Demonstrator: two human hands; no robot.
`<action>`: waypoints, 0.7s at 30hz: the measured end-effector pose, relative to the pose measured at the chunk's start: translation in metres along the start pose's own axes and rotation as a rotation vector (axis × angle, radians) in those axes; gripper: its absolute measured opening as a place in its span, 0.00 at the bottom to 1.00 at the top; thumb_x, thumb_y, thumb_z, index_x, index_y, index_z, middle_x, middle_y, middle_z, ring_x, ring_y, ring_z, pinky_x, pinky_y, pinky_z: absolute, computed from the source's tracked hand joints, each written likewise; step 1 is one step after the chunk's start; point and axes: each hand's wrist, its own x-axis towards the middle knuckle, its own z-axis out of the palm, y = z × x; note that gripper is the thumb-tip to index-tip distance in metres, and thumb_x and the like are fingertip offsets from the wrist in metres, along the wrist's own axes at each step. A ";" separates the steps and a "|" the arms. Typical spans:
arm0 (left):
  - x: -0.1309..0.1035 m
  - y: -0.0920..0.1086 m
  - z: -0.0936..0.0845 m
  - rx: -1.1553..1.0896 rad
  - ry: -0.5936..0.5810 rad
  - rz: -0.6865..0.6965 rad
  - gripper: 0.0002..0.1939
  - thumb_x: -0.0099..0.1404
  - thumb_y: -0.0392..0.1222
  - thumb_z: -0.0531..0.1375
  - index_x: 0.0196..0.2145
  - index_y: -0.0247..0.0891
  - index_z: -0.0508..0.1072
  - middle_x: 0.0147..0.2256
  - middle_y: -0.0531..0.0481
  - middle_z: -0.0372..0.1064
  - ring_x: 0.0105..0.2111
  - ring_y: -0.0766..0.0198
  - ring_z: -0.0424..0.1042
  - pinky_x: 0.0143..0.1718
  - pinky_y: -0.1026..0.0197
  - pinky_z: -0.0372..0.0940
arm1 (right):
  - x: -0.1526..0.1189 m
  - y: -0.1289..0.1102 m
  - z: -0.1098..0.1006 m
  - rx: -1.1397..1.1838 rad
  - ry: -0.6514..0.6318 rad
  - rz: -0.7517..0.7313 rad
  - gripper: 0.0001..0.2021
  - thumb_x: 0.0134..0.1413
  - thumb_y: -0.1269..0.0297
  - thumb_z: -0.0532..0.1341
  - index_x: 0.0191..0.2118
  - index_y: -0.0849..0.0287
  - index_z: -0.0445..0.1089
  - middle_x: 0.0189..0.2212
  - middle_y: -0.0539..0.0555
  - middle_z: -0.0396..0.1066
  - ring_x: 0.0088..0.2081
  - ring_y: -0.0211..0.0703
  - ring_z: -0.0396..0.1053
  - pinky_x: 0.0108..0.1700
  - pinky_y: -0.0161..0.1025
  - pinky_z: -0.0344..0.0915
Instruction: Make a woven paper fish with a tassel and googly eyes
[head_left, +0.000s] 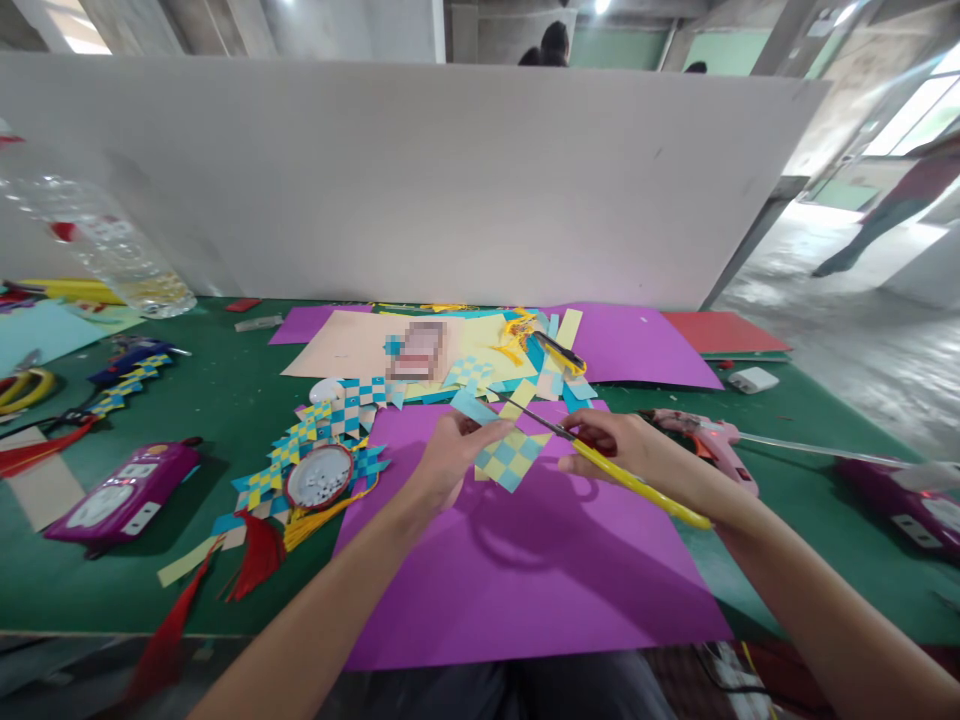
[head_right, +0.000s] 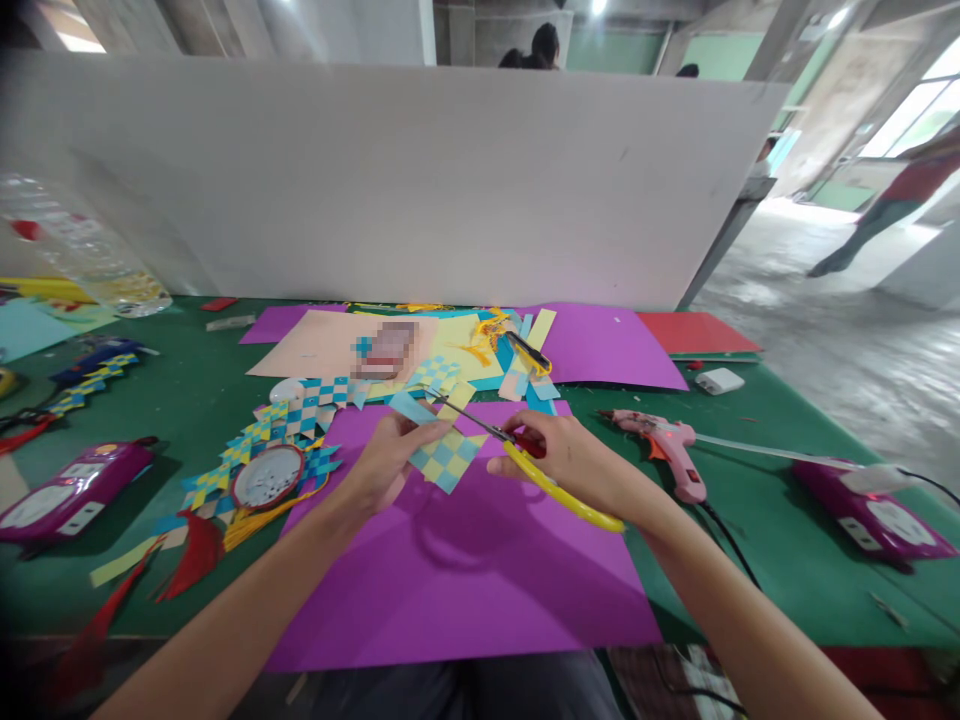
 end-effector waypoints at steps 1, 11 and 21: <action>0.000 0.000 0.000 -0.002 -0.001 -0.001 0.08 0.49 0.43 0.71 0.26 0.39 0.78 0.26 0.51 0.75 0.24 0.65 0.70 0.26 0.66 0.64 | 0.000 0.000 0.000 0.003 0.001 -0.003 0.18 0.52 0.50 0.62 0.43 0.57 0.69 0.26 0.49 0.70 0.27 0.39 0.65 0.30 0.36 0.61; -0.001 -0.001 0.002 -0.011 0.025 -0.031 0.10 0.47 0.41 0.72 0.23 0.36 0.75 0.23 0.53 0.72 0.23 0.67 0.68 0.25 0.66 0.62 | 0.003 0.002 0.003 0.006 0.018 -0.030 0.19 0.52 0.49 0.62 0.43 0.58 0.70 0.26 0.49 0.68 0.26 0.39 0.63 0.27 0.35 0.59; -0.001 -0.001 0.003 -0.009 0.044 -0.048 0.09 0.48 0.40 0.71 0.25 0.38 0.75 0.25 0.53 0.72 0.25 0.66 0.69 0.27 0.65 0.63 | 0.003 0.002 0.004 0.029 0.017 -0.009 0.19 0.51 0.49 0.63 0.42 0.58 0.70 0.26 0.49 0.69 0.26 0.38 0.62 0.29 0.35 0.59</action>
